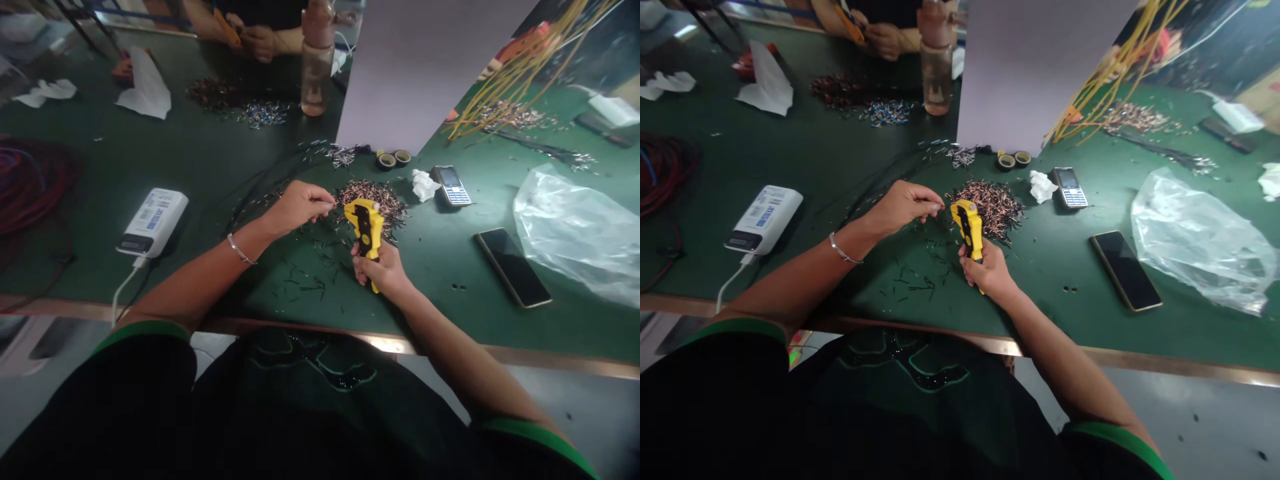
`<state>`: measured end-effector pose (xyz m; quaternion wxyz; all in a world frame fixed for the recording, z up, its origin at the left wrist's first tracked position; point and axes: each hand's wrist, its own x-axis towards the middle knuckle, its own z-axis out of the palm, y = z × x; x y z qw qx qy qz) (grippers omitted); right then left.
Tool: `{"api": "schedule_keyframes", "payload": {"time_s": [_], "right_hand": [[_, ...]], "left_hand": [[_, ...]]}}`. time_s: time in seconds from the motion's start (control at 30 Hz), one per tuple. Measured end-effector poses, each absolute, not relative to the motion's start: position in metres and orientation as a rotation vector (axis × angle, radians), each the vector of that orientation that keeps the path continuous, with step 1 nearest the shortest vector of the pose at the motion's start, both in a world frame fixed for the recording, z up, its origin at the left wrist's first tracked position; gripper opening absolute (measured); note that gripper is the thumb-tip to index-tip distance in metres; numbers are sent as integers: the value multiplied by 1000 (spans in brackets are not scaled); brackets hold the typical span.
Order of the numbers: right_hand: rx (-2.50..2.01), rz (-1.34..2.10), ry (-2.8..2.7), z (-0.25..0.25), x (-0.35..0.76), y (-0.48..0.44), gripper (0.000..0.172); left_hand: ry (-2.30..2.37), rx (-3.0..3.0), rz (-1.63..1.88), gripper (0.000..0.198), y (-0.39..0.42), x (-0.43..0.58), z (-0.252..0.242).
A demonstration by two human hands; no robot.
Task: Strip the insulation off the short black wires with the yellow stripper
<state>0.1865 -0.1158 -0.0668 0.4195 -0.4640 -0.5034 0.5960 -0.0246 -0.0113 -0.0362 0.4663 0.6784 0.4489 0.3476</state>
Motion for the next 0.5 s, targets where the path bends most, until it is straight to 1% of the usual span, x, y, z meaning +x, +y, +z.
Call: {"api": "schedule_keyframes", "payload": {"time_s": [0.17, 0.33, 0.5], "right_hand": [[-1161, 1531, -1175, -72, 183, -112, 22], [-1072, 1588, -1073, -70, 191, -113, 23], [-998, 1656, -966, -66, 196, -113, 24]], "left_hand": [[1144, 1673, 823, 11, -10, -26, -40], [1210, 1725, 866, 13, -16, -24, -38], [1175, 1923, 949, 13, -28, -20, -34]]}}
